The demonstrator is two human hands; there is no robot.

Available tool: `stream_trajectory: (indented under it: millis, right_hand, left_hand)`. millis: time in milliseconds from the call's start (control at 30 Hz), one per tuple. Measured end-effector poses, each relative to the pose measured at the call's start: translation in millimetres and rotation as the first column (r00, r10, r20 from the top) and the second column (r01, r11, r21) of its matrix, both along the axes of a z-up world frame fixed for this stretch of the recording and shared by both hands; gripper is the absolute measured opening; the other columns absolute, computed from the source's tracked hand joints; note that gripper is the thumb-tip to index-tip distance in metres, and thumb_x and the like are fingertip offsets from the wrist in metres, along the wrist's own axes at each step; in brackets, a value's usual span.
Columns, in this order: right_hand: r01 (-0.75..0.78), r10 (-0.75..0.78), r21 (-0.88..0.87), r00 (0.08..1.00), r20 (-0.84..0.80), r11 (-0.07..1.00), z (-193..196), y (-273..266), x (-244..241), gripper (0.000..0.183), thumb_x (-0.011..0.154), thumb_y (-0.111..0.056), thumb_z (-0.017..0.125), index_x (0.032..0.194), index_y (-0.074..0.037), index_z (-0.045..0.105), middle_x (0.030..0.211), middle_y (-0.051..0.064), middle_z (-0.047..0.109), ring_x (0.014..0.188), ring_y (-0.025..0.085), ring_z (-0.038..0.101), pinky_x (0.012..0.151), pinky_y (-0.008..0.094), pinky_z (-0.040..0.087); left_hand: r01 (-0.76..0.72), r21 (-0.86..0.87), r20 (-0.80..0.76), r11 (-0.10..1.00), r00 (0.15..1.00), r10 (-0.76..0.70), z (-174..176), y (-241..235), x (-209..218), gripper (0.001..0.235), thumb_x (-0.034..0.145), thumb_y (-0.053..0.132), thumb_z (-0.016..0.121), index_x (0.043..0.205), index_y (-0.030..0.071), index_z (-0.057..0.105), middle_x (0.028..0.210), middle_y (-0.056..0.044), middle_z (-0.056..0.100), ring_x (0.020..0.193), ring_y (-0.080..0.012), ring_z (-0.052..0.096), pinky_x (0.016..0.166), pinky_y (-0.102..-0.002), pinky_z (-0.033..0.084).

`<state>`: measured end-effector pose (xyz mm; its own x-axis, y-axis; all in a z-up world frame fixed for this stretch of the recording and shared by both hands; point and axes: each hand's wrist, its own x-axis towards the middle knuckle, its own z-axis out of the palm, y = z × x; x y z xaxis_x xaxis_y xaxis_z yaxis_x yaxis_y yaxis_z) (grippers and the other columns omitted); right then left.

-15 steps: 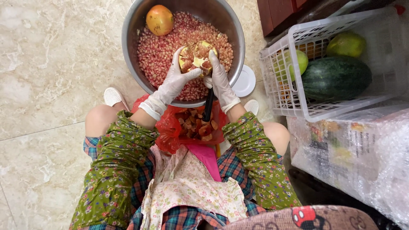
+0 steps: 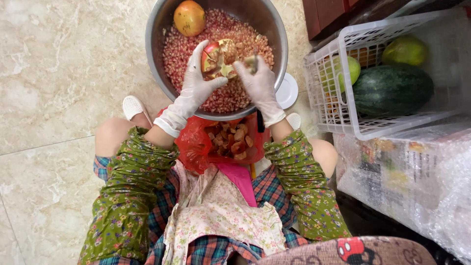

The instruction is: The person wearing gloves peels pomegranates with a knife, dropping the seeds into a metal bowl and the skins into a red plastic bag.

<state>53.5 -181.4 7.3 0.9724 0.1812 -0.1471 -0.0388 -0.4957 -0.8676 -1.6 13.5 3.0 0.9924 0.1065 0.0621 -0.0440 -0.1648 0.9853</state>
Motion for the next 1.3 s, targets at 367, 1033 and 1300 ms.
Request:
stream_trajectory:
  millis: [367,1033,1300]
  right_hand:
    - [-0.126,0.192,0.401,0.973,-0.129,0.907,-9,6,-3,0.03,0.097,-0.024,0.074,0.114,0.001,0.069,0.099,0.005,0.073,0.086,0.01,0.065,0.078,0.024,0.054]
    - [-0.008,0.451,0.804,0.831,-0.325,0.594,24,-38,-11,0.024,0.112,-0.03,0.051,0.115,-0.01,0.063,0.072,-0.005,0.056,0.044,0.006,0.032,0.041,0.023,0.028]
    - [-0.007,0.379,0.831,0.892,-0.246,0.556,26,-32,-32,0.02,0.111,-0.023,0.058,0.124,-0.008,0.062,0.072,-0.004,0.049,0.048,0.006,0.033,0.044,0.024,0.027]
  left_hand:
    - [0.043,0.024,-0.149,0.999,0.988,-0.039,-18,-6,1,0.106,0.072,0.007,0.095,0.158,0.016,0.032,0.155,-0.016,0.042,0.14,-0.0291,0.05,0.117,-0.038,0.047]
    - [-0.138,0.408,0.472,0.903,0.878,-0.08,10,-15,-6,0.019,0.095,0.012,0.087,0.107,0.009,0.073,0.105,-0.007,0.065,0.097,-0.0201,0.062,0.082,-0.034,0.052]
    - [-0.051,0.25,0.416,0.967,0.907,-0.059,34,-40,-25,0.023,0.091,0.006,0.083,0.109,0.006,0.07,0.102,-0.006,0.066,0.084,-0.019,0.065,0.071,-0.031,0.054]
